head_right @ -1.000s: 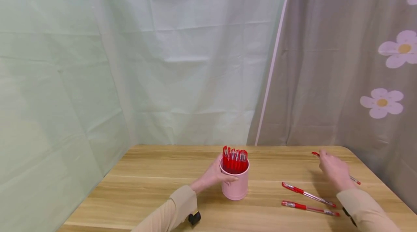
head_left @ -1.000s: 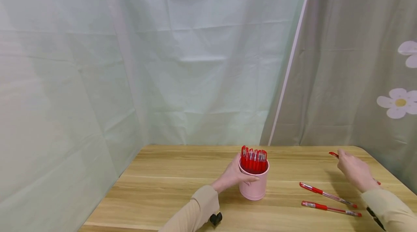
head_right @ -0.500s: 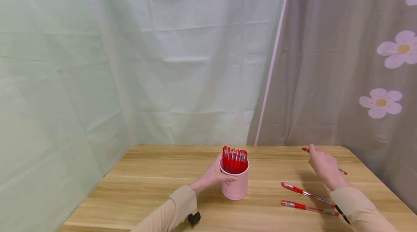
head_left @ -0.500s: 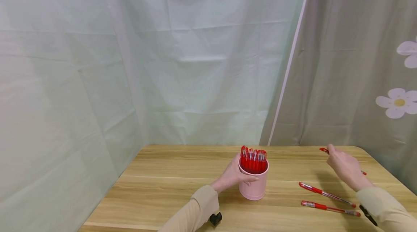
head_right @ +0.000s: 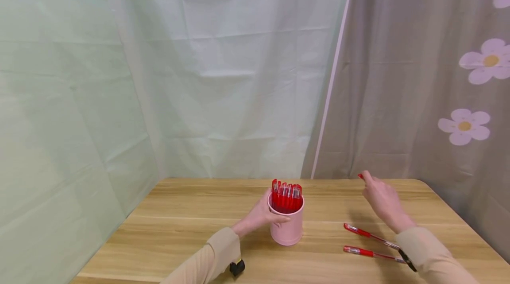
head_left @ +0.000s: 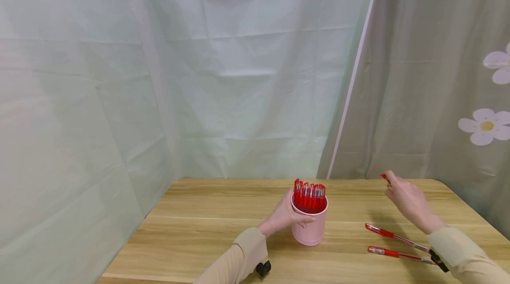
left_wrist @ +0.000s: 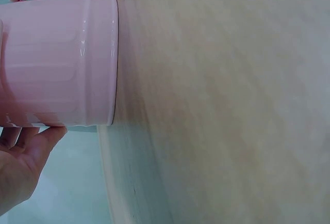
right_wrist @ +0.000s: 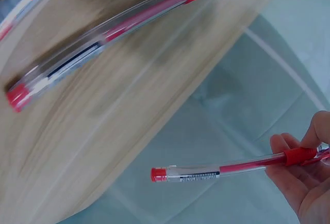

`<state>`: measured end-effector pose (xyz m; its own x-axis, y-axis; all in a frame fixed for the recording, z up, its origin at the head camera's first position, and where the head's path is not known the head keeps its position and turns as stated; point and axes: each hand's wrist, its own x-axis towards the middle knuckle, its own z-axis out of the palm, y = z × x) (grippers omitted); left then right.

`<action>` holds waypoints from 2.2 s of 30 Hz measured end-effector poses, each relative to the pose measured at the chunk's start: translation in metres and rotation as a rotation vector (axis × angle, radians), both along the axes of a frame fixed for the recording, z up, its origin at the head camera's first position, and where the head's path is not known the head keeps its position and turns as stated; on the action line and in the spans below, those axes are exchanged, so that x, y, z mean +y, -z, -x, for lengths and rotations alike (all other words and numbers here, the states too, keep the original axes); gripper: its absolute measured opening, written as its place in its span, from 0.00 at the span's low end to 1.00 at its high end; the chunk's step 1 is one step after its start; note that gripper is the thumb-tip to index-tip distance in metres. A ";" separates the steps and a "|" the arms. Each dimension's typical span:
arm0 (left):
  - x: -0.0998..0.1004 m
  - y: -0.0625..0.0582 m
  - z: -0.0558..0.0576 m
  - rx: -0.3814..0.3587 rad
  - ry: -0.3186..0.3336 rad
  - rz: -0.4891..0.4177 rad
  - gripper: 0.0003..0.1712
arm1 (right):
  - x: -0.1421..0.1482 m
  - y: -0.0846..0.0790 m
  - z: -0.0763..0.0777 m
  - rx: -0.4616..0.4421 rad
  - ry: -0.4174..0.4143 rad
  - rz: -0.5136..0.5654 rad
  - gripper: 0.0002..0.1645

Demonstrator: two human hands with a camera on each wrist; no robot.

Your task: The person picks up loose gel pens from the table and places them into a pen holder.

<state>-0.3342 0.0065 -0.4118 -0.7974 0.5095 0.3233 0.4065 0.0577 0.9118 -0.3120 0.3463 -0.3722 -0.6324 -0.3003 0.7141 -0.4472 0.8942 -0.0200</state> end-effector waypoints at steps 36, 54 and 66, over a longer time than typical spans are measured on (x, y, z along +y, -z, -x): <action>-0.006 -0.024 -0.020 0.013 0.042 -0.004 0.42 | -0.069 -0.033 -0.013 0.050 -0.191 0.125 0.27; -0.007 -0.029 -0.026 -0.003 -0.001 0.023 0.44 | -0.087 -0.056 -0.015 0.132 -0.287 0.258 0.37; -0.005 -0.028 -0.024 -0.021 0.031 -0.021 0.42 | -0.098 -0.060 -0.015 0.088 -0.310 0.329 0.37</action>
<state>-0.3104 0.0011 -0.3837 -0.7878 0.5275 0.3179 0.3888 0.0255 0.9210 -0.2968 0.2481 -0.3121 -0.4809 -0.2138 0.8503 -0.7053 0.6704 -0.2304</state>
